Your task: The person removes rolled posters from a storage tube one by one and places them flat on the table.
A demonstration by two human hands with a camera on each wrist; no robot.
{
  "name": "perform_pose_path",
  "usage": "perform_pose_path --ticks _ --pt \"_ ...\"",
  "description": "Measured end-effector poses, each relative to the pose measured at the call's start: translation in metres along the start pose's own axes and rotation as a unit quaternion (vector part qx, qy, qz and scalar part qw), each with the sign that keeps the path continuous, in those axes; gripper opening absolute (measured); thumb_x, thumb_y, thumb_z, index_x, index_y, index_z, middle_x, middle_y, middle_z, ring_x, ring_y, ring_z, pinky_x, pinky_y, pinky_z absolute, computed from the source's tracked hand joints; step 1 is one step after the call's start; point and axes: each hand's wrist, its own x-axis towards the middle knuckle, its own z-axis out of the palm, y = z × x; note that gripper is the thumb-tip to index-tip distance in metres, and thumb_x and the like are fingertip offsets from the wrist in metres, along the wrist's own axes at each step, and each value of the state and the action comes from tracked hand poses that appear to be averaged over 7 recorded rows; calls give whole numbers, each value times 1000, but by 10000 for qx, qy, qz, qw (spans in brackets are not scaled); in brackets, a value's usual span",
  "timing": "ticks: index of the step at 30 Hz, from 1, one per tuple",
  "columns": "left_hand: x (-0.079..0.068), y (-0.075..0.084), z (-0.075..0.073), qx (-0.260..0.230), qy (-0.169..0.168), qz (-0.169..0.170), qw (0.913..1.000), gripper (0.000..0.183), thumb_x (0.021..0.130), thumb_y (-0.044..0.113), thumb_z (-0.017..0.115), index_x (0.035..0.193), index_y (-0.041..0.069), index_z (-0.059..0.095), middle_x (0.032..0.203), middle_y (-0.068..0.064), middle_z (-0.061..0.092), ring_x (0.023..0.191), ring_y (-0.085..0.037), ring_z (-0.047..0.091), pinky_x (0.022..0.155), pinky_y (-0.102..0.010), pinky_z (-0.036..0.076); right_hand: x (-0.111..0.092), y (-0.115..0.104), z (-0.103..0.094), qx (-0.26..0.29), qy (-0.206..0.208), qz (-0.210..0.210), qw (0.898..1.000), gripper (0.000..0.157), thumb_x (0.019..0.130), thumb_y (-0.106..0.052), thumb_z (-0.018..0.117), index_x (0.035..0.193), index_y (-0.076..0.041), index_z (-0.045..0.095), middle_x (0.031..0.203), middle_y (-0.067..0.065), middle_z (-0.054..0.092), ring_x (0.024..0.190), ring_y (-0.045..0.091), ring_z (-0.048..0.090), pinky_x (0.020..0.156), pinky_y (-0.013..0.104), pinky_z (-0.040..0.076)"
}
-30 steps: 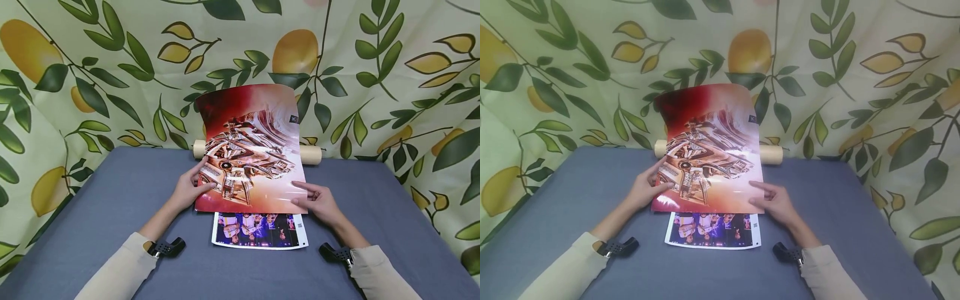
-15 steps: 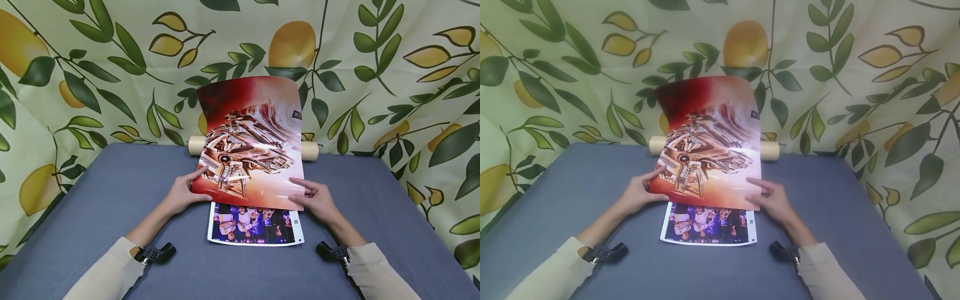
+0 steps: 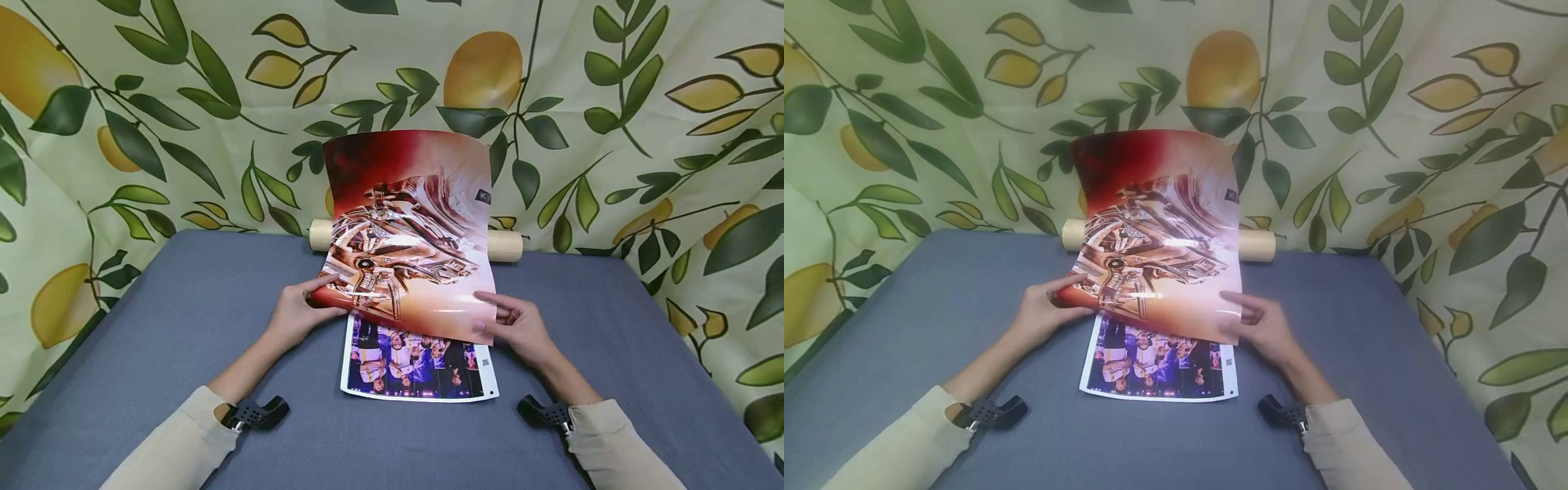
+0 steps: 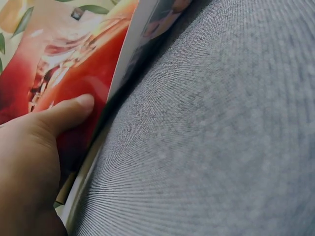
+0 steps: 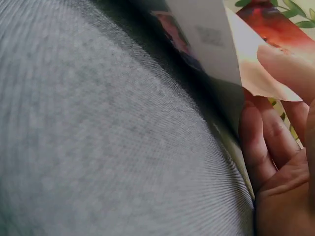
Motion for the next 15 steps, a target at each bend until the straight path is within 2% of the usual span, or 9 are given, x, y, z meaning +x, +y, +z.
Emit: perform_pose_path --ticks 2,4,6,8,12,15 --pt "-1 0 0 176 144 148 9996 60 71 9 92 127 11 72 121 -15 73 105 -15 66 85 -7 45 -1 0 1 -337 -105 -2 9994 77 81 14 74 151 1 44 98 -9 79 84 7 76 71 23 60" --pt "-2 1 0 299 220 314 9988 58 71 8 92 126 11 73 120 -16 74 104 -19 67 84 -8 46 0 -1 3 -657 -16 -5 9978 89 79 12 77 156 -1 35 98 -3 80 84 8 76 73 25 61" --pt "-3 3 0 418 251 517 9975 56 71 8 91 124 11 73 117 -16 75 101 -21 69 82 -12 49 0 -2 5 -1181 225 -162 9926 88 78 10 80 154 -2 39 92 7 80 78 4 75 68 22 60" --pt "-3 4 1 517 283 740 9955 55 70 8 92 122 10 74 115 -15 76 98 -22 71 80 -17 52 1 -2 7 -1654 593 -353 9838 79 77 8 82 148 -2 49 88 16 78 75 -1 73 65 18 58" --pt "-3 4 3 749 274 1154 9901 56 71 8 92 123 10 72 115 -13 76 97 -23 72 82 -29 55 3 -2 8 -2733 1265 -888 9494 63 71 6 87 131 -3 67 89 22 77 78 -17 65 64 9 51" --pt "-2 2 3 946 244 1507 9837 56 73 3 88 125 11 70 110 -11 77 82 -19 68 73 -29 52 3 -2 7 -3356 1633 -1267 9191 58 69 6 89 123 -5 72 91 20 78 82 -23 58 67 6 47"
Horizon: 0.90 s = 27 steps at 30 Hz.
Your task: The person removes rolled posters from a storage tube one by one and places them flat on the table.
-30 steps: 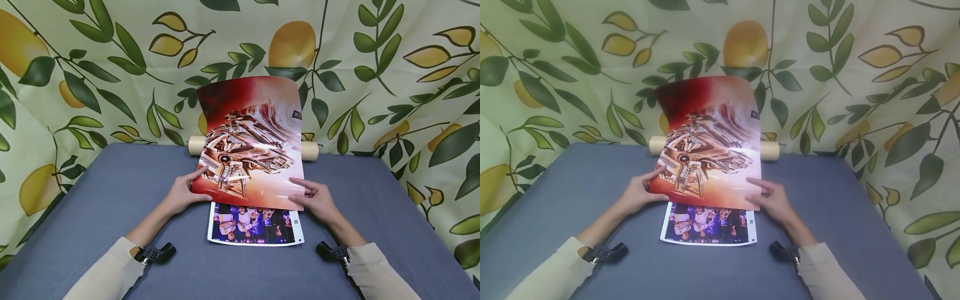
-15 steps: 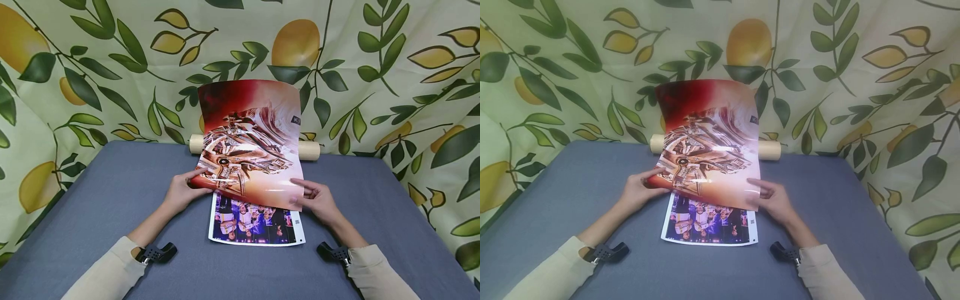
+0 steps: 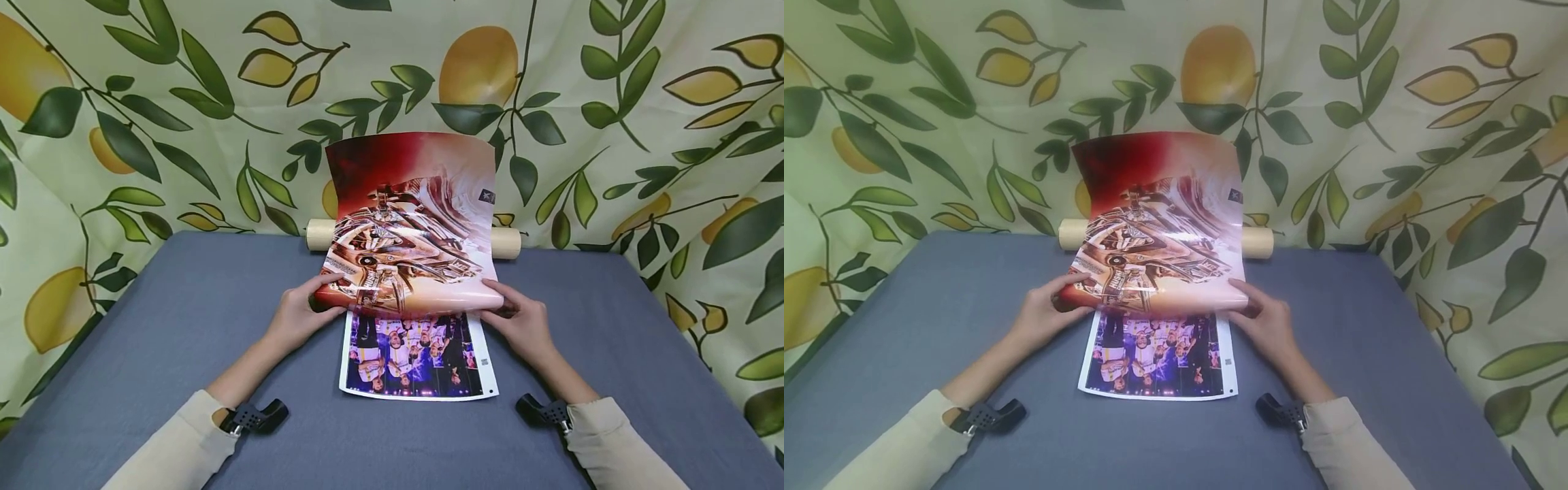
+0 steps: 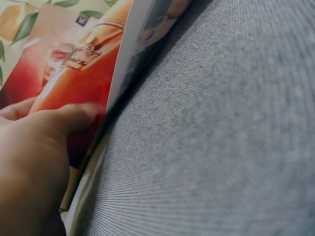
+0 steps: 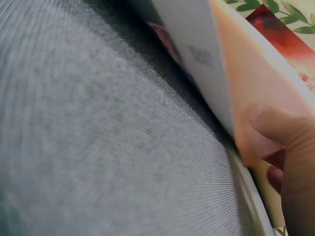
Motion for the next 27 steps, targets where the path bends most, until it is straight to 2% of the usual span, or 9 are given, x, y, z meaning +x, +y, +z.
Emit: perform_pose_path --ticks 2,4,7,9,13,17,19,23,27 --pt "1 -1 0 222 61 308 9993 54 73 -2 86 124 11 70 101 -9 78 73 -18 62 66 -31 48 1 2 0 -344 215 -177 9990 55 67 5 90 119 -7 75 94 19 78 82 -19 59 66 11 48" --pt "2 -2 0 502 157 587 9969 52 72 -7 83 121 10 72 91 -8 76 67 -19 55 63 -33 45 2 3 -1 -618 345 -307 9970 52 68 3 90 117 -8 76 95 18 78 77 -9 63 63 17 48" --pt "6 -3 0 879 231 825 9924 52 70 -11 81 117 10 73 89 -8 76 76 -24 67 74 -40 53 3 5 -1 -910 229 -341 9950 53 70 -1 90 119 -10 75 96 18 78 68 8 63 60 24 45" --pt "8 -3 -1 1060 160 864 9905 53 68 -12 81 115 10 73 92 -9 77 83 -27 71 83 -44 55 3 6 -2 -880 -45 -213 9959 55 73 -2 89 125 -10 72 95 18 78 68 12 61 62 20 43" --pt "6 -3 -3 1224 -54 864 9887 52 68 -12 82 114 11 73 96 -12 78 88 -30 72 86 -47 56 3 6 -3 -605 -626 214 9960 62 78 -8 86 136 -11 65 103 19 78 80 7 63 72 12 41" --pt "3 -5 -4 1125 36 967 9889 51 67 -13 81 112 10 75 93 -11 78 86 -29 73 86 -46 56 1 5 -4 -377 -857 544 9941 65 79 -15 87 140 -15 63 115 18 75 88 5 60 77 8 41" --pt "2 -5 -5 1083 96 1077 9882 51 66 -14 81 111 10 75 93 -11 78 85 -29 73 86 -46 56 1 3 -4 -116 -744 591 9954 65 79 -13 87 139 -14 63 109 20 76 83 2 59 74 9 41" --pt "2 -7 -4 1055 180 1353 9850 55 62 -17 80 111 9 77 92 -12 78 85 -30 71 86 -46 55 2 0 -3 180 -180 322 9992 59 75 2 86 130 -7 69 100 22 77 90 -19 61 78 2 44" --pt "4 -9 -4 993 362 1539 9824 57 60 -22 75 108 9 78 88 -13 75 86 -32 68 83 -46 54 3 1 -3 -301 159 -58 9994 51 72 7 86 119 -7 74 104 20 76 100 -24 55 79 1 42"
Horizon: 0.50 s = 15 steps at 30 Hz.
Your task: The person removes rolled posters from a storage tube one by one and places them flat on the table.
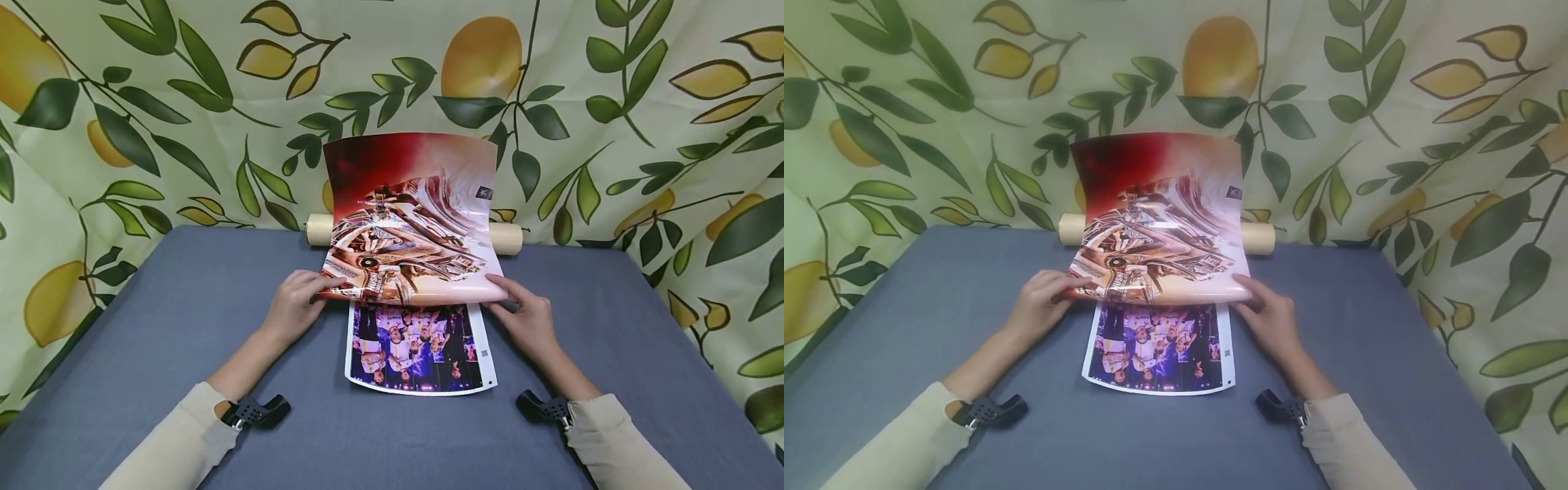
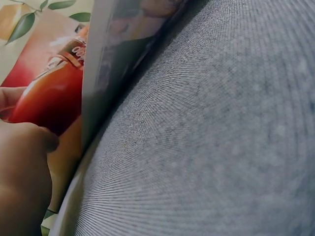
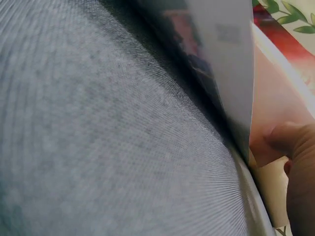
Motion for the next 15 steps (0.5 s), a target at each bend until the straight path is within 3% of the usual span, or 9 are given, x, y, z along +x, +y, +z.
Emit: perform_pose_path --ticks 3,5,8,10,12,15 --pt "0 0 -2 -57 -100 -65 9999 56 62 -20 74 110 10 78 88 -14 74 87 -33 67 83 -47 54 0 0 0 -373 13 -19 9993 47 72 4 87 116 -9 76 104 17 77 94 -6 66 74 9 43" --pt "0 1 -3 -122 -484 -271 9984 53 68 -11 77 117 10 75 96 -14 75 93 -33 67 88 -49 53 0 0 0 -552 -30 23 9985 45 73 2 87 115 -10 76 103 17 77 90 11 72 73 16 46" --pt "0 3 -6 -458 -1273 -862 9871 56 77 10 79 131 13 67 116 -13 73 111 -35 64 100 -53 47 -1 2 1 -677 -68 97 9976 42 73 1 87 113 -9 77 102 18 77 91 30 75 74 28 50" --pt "1 4 -5 -732 -1545 -1247 9773 57 81 20 79 135 15 63 125 -13 70 120 -36 59 105 -56 42 -2 4 2 -723 -87 95 9973 42 73 2 86 112 -9 77 102 18 77 89 33 76 73 36 50" --pt "2 6 -3 -984 -1482 -1428 9736 54 83 22 80 134 15 64 126 -13 70 121 -36 59 106 -57 42 -3 6 1 -734 -115 92 9972 42 74 2 86 113 -9 77 102 19 77 90 34 76 73 41 52" --pt "2 6 1 -1093 -906 -1271 9817 48 79 14 86 125 11 71 116 -13 75 113 -36 64 100 -54 46 -3 7 1 -717 -182 78 9972 43 74 1 86 115 -9 76 105 19 76 92 34 76 74 46 54"
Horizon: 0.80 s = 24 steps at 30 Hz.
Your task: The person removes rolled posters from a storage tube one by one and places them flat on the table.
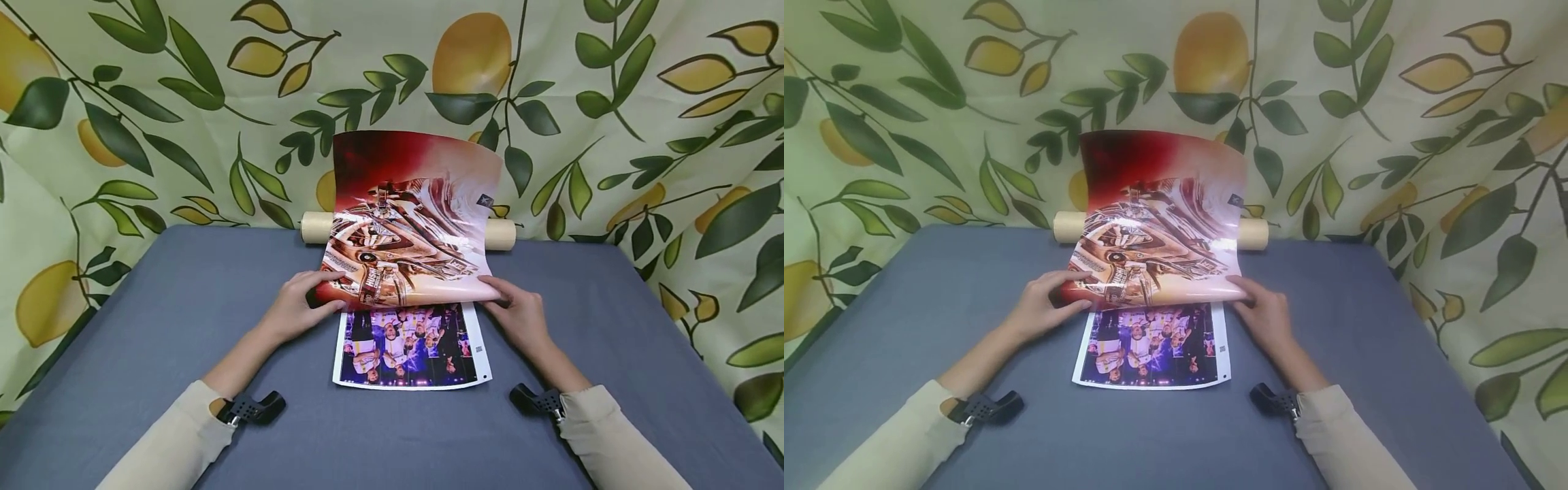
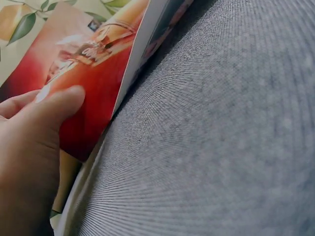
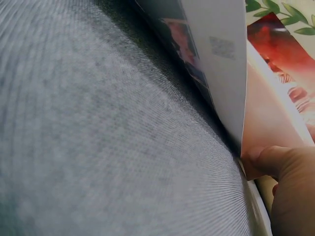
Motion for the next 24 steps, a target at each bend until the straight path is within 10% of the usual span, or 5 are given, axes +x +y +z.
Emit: perform_pose_path --ticks 7,12,16,24 --pt "8 -3 5 -132 1544 1094 9818 37 65 -13 85 98 1 79 82 -14 76 82 -32 65 84 -31 49 2 -3 2 157 273 -196 9993 52 72 4 87 121 -8 74 107 19 75 87 29 76 66 36 52" --pt "20 -4 9 -21 1971 1405 9703 31 66 -17 79 90 1 80 78 -16 74 79 -33 64 85 -40 48 8 -2 1 79 700 -363 9969 53 70 9 85 120 -6 74 104 21 75 72 31 75 53 27 44" --pt "23 -7 11 104 1865 1103 9762 28 67 -14 82 90 2 80 81 -17 75 81 -33 66 84 -43 47 9 0 0 56 303 -172 9994 54 74 7 84 124 -8 73 102 21 76 68 27 71 57 27 44" --pt "13 -10 14 -123 1619 7 9867 27 68 -11 83 89 4 80 86 -16 75 78 -31 61 75 -34 42 4 -2 -2 835 -573 559 9933 52 80 -16 86 130 -13 70 116 18 75 113 24 70 92 6 41"
